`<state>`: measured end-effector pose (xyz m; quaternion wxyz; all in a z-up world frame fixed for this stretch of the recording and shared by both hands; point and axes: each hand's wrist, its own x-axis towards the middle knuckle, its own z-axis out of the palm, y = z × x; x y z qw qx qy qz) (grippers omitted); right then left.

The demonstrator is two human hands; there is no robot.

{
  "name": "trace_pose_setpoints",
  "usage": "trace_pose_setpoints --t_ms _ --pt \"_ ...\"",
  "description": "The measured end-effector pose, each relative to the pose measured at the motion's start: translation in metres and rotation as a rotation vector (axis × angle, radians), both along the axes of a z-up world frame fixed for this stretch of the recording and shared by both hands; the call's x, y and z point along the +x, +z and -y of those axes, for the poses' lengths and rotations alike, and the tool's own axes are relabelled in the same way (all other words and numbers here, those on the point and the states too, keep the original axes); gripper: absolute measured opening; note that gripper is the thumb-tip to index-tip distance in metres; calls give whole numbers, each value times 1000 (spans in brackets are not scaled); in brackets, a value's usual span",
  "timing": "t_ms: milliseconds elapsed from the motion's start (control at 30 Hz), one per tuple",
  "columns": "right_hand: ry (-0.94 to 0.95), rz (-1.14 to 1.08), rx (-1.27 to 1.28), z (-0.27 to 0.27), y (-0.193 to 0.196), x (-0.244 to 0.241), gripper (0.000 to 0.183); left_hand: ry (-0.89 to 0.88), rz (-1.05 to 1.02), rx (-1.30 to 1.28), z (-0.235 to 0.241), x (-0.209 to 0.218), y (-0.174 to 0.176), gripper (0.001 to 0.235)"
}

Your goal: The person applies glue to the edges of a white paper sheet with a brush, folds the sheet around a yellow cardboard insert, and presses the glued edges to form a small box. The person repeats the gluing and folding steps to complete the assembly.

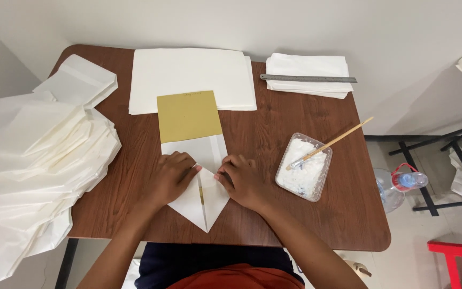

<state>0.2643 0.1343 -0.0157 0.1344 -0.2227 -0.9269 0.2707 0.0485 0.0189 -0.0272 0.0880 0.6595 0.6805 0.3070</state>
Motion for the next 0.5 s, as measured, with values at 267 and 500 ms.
trace_pose_setpoints --t_ms 267,500 --pt "60 68 -81 1 29 9 29 43 -18 -42 -12 -6 -14 16" --pt "81 -287 46 9 40 24 19 141 -309 127 -13 -7 -20 21"
